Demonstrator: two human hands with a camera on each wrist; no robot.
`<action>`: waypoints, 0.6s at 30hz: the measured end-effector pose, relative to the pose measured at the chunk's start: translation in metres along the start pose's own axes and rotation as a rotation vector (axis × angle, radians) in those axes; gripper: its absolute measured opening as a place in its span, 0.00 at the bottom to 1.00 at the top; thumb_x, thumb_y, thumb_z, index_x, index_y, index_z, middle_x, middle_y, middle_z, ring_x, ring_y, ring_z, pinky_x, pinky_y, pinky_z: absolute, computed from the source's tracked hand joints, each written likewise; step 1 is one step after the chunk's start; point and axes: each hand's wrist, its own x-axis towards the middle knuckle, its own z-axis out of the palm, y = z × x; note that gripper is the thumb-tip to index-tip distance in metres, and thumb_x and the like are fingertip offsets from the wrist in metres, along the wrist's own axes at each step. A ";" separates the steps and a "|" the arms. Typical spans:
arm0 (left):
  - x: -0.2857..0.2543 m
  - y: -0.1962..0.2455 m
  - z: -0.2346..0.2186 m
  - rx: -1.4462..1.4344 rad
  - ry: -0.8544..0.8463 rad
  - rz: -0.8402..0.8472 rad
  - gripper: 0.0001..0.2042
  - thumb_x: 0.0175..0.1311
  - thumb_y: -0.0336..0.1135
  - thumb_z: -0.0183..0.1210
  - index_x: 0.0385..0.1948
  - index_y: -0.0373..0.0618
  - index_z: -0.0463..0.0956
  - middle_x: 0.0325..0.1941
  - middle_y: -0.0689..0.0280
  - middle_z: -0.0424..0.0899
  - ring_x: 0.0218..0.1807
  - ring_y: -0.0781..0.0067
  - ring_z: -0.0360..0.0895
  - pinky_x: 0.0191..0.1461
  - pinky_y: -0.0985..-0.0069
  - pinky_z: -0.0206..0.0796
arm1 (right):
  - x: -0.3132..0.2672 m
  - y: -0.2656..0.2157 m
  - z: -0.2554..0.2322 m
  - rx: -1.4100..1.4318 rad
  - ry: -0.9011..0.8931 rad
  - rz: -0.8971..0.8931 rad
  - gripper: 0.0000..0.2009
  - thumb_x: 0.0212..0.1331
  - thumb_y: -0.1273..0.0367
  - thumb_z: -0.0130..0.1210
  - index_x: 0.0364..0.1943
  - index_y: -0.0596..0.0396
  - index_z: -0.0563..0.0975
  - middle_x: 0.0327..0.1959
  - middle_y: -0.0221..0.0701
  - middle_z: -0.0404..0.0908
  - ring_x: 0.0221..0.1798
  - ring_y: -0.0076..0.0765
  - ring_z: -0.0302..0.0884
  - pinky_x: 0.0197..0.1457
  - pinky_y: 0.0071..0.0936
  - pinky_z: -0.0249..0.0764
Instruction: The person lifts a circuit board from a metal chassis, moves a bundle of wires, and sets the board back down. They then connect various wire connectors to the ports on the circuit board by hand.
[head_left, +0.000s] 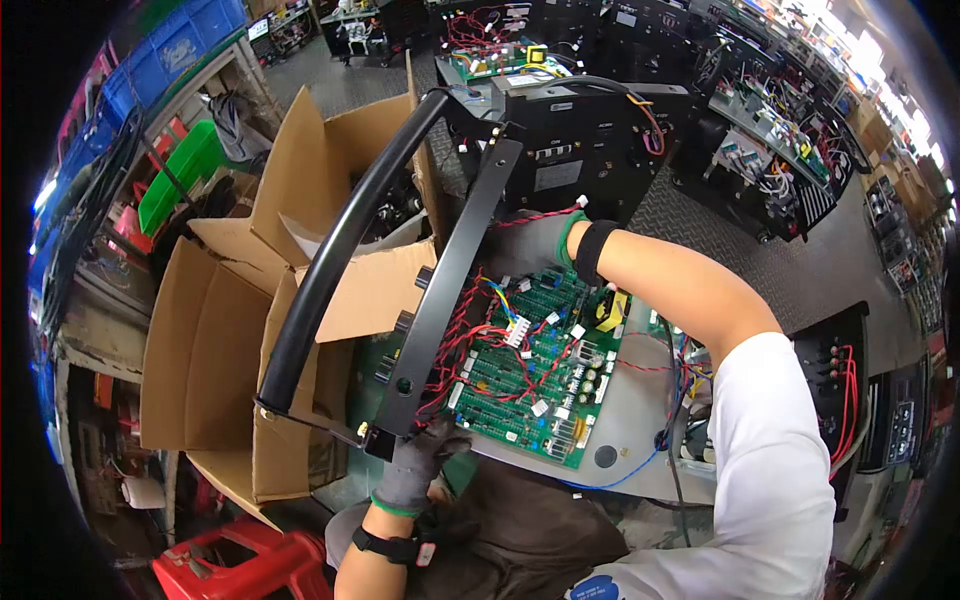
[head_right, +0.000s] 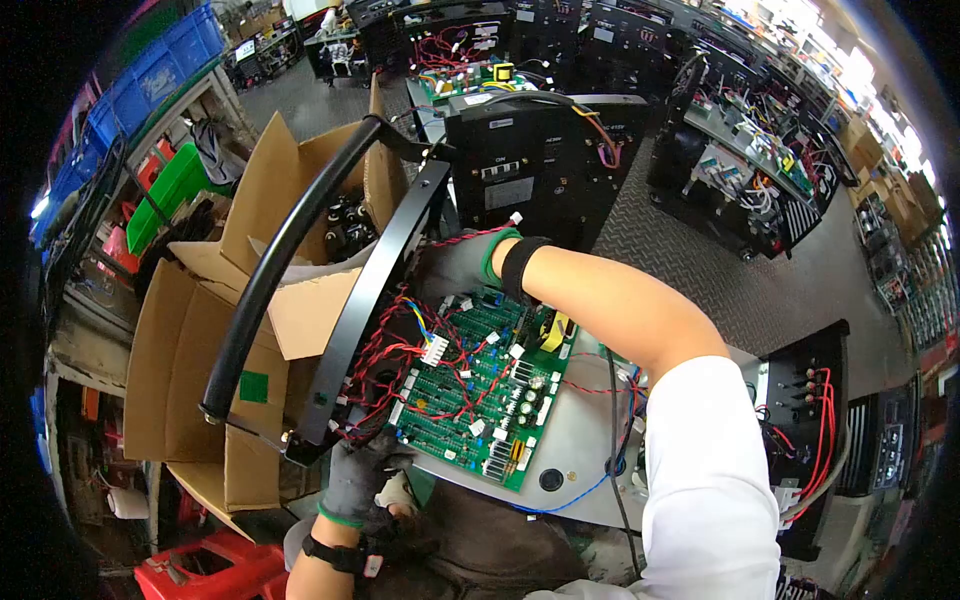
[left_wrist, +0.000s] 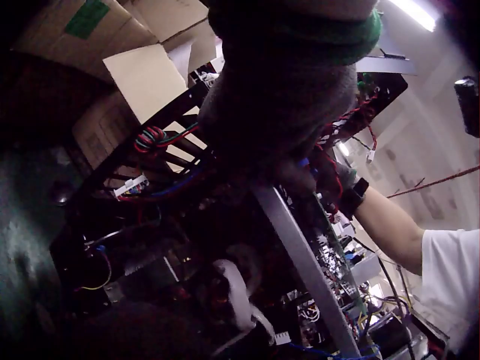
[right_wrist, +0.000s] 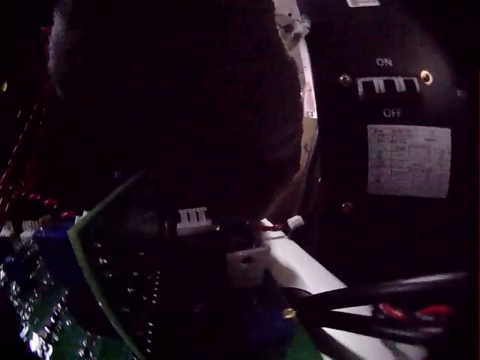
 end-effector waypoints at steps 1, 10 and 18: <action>0.001 -0.002 -0.002 -0.002 0.006 0.012 0.10 0.65 0.31 0.55 0.43 0.37 0.76 0.34 0.58 0.84 0.32 0.65 0.83 0.32 0.74 0.74 | -0.002 0.012 0.030 -0.015 0.287 -0.075 0.14 0.62 0.66 0.46 0.43 0.57 0.80 0.47 0.45 0.80 0.52 0.48 0.77 0.57 0.35 0.72; -0.001 0.001 -0.005 0.008 -0.079 0.010 0.12 0.64 0.31 0.57 0.47 0.39 0.73 0.40 0.61 0.81 0.35 0.67 0.82 0.38 0.74 0.76 | -0.034 0.016 -0.022 0.164 0.324 0.427 0.08 0.47 0.63 0.56 0.29 0.48 0.82 0.32 0.35 0.82 0.38 0.47 0.79 0.42 0.39 0.73; -0.004 0.005 -0.001 -0.034 -0.063 0.000 0.13 0.64 0.34 0.57 0.47 0.40 0.74 0.39 0.60 0.82 0.36 0.67 0.82 0.40 0.72 0.74 | -0.035 0.020 -0.006 0.124 0.461 0.385 0.12 0.47 0.64 0.61 0.32 0.57 0.81 0.31 0.39 0.81 0.36 0.44 0.79 0.42 0.37 0.74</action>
